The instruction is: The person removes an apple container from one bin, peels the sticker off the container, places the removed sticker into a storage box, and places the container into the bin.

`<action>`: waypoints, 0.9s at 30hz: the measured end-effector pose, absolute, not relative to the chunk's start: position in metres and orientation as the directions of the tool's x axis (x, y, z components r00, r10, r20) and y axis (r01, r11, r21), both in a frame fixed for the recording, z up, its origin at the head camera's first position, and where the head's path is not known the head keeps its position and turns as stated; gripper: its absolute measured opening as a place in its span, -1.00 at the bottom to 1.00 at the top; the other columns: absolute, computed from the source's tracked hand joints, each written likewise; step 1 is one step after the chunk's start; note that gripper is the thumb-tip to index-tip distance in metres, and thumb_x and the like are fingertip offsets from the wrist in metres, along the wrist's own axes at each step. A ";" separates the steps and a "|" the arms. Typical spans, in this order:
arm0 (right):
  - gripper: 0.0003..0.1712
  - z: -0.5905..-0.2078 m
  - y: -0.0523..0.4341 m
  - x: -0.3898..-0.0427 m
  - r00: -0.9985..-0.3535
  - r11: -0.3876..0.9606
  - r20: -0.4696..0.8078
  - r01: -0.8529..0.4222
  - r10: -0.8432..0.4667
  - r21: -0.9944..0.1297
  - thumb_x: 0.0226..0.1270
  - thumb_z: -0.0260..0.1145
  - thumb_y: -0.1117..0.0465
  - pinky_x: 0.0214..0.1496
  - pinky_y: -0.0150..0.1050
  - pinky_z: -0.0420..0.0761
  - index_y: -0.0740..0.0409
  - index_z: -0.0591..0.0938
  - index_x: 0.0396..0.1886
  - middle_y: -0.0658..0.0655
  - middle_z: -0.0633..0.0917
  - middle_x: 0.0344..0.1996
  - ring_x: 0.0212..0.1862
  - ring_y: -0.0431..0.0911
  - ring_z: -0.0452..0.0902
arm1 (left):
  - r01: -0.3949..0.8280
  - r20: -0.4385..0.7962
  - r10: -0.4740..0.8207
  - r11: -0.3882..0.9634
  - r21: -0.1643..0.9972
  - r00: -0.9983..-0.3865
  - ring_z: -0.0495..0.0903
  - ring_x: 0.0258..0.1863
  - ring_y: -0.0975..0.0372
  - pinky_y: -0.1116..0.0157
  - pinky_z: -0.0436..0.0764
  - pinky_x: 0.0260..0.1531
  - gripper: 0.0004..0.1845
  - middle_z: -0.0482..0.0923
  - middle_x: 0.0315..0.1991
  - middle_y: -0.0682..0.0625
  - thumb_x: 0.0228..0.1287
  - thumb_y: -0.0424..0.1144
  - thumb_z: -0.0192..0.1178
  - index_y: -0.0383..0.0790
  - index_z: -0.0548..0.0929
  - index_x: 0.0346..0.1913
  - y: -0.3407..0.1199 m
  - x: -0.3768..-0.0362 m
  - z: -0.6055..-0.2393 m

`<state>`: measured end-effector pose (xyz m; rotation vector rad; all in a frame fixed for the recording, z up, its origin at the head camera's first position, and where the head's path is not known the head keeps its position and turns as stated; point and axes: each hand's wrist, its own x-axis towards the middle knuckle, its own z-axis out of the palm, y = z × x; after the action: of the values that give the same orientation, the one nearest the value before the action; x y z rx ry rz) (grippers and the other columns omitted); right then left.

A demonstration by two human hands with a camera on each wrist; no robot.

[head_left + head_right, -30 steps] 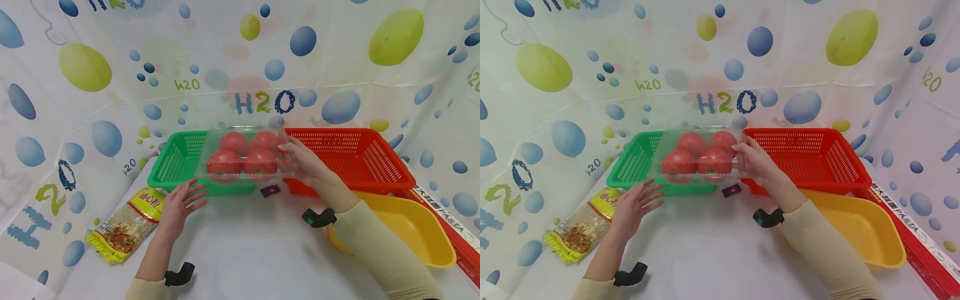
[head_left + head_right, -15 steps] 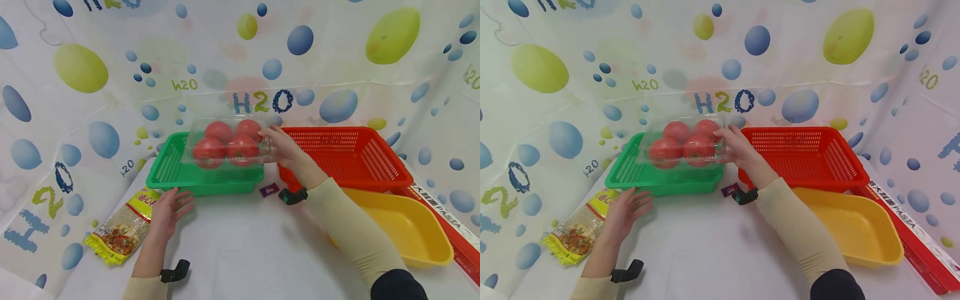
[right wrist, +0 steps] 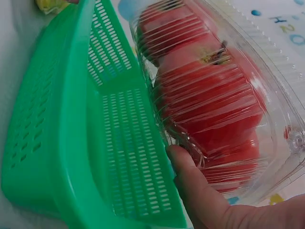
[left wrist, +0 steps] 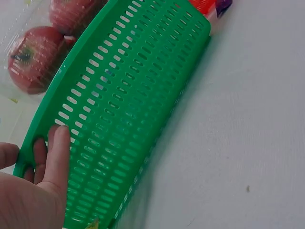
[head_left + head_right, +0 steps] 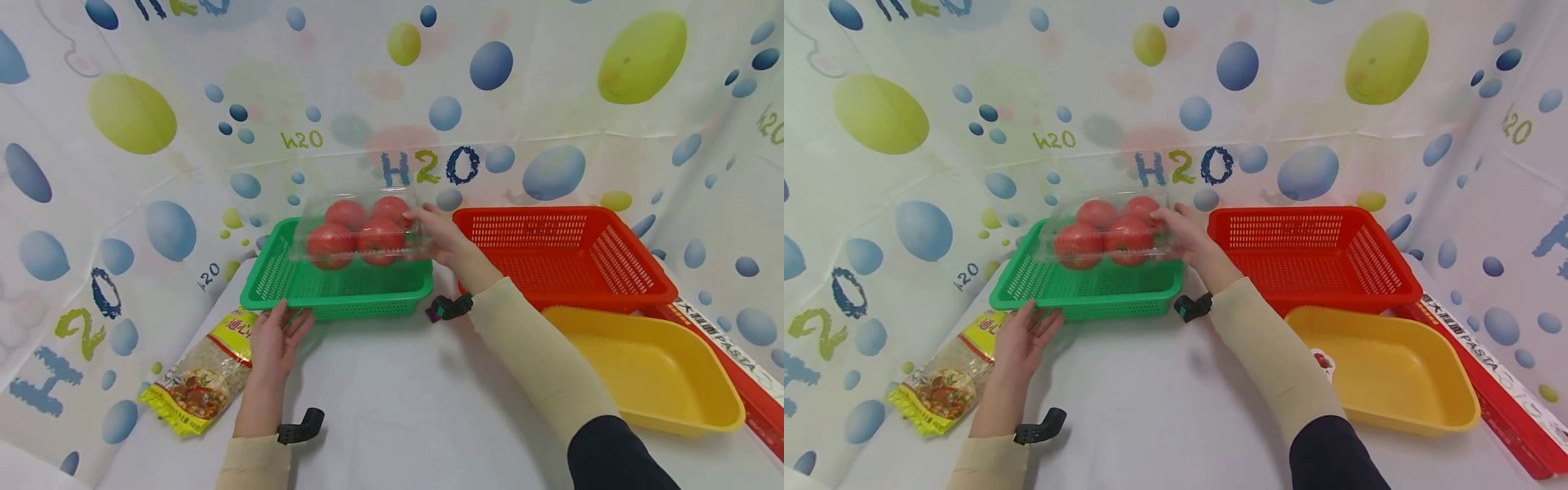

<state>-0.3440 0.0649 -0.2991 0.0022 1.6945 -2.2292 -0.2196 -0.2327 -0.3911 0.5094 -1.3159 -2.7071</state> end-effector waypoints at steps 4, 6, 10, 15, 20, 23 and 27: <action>-0.04 -0.304 0.055 -0.352 -0.939 -0.225 -0.200 0.266 -0.279 -0.937 0.41 0.29 0.10 0.18 0.20 0.57 -0.05 -0.03 0.64 0.17 0.15 0.48 0.43 0.25 0.14 | -0.045 -0.256 -0.228 -0.659 0.750 -0.939 0.76 -0.17 0.14 0.20 0.68 -0.03 -0.69 0.63 -0.09 -0.06 0.60 -0.20 -0.02 -0.13 0.31 0.28 -0.232 -0.221 -0.390; -0.02 -0.307 0.050 -0.354 -0.939 -0.227 -0.203 0.270 -0.279 -0.936 0.40 0.30 0.11 0.17 0.23 0.56 -0.04 -0.05 0.64 0.16 0.13 0.48 0.45 0.25 0.10 | -0.042 -0.262 -0.227 -0.675 0.736 -0.938 0.76 -0.17 0.13 0.20 0.67 -0.02 -0.68 0.62 -0.08 -0.06 0.60 -0.21 -0.01 -0.12 0.30 0.29 -0.231 -0.221 -0.389; -0.03 -0.314 0.038 -0.361 -0.938 -0.237 -0.206 0.275 -0.279 -0.932 0.38 0.31 0.11 0.16 0.29 0.55 0.00 -0.02 0.63 0.18 0.15 0.48 0.46 0.27 0.10 | -0.041 -0.276 -0.226 -0.701 0.712 -0.934 0.76 -0.15 0.12 0.20 0.66 -0.01 -0.63 0.60 -0.05 -0.05 0.58 -0.22 0.01 -0.09 0.27 0.33 -0.230 -0.221 -0.388; -0.09 -0.323 0.023 -0.369 -0.938 -0.240 -0.217 0.284 -0.272 -0.928 0.37 0.27 0.14 0.10 0.37 0.54 0.03 0.06 0.61 0.23 0.19 0.47 0.39 0.36 0.20 | -0.027 -0.270 -0.235 -0.706 0.708 -0.934 0.76 -0.14 0.10 0.18 0.66 -0.01 -0.60 0.59 -0.01 -0.05 0.59 -0.22 0.00 -0.08 0.23 0.37 -0.230 -0.220 -0.390; -0.13 -0.330 0.015 -0.375 -0.932 -0.209 -0.248 0.306 -0.264 -0.929 0.32 0.29 0.15 0.04 0.35 0.58 0.00 0.15 0.58 0.23 0.20 0.46 0.29 0.43 0.31 | -0.025 -0.267 -0.244 -0.692 0.721 -0.932 0.75 -0.16 0.13 0.21 0.66 -0.01 -0.58 0.55 0.06 -0.05 0.60 -0.20 -0.01 -0.06 0.21 0.39 -0.228 -0.220 -0.392; -0.13 -0.333 0.013 -0.380 -0.931 -0.200 -0.262 0.315 -0.253 -0.928 0.31 0.30 0.15 0.02 0.35 0.59 0.01 0.18 0.58 0.21 0.18 0.48 0.29 0.43 0.29 | -0.022 -0.261 -0.243 -0.692 0.722 -0.934 0.74 -0.15 0.15 0.21 0.66 0.00 -0.46 0.47 0.13 -0.07 0.59 -0.19 0.00 -0.07 0.11 0.50 -0.227 -0.221 -0.392; -0.33 -0.339 0.011 -0.386 -0.926 -0.183 -0.286 0.335 -0.247 -0.924 0.28 0.31 0.15 0.00 0.31 0.63 0.17 0.43 0.39 0.21 0.29 0.42 0.24 0.41 0.37 | -0.012 -0.251 -0.239 -0.702 0.712 -0.938 0.72 -0.11 0.14 0.20 0.65 0.01 -0.39 0.39 0.18 -0.10 0.60 -0.20 0.00 -0.07 0.03 0.56 -0.226 -0.224 -0.391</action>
<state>-0.3856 0.0108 -0.3394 0.1014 1.7167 -2.1599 -0.2238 -0.2256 -0.3909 0.4978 -1.1511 -2.7436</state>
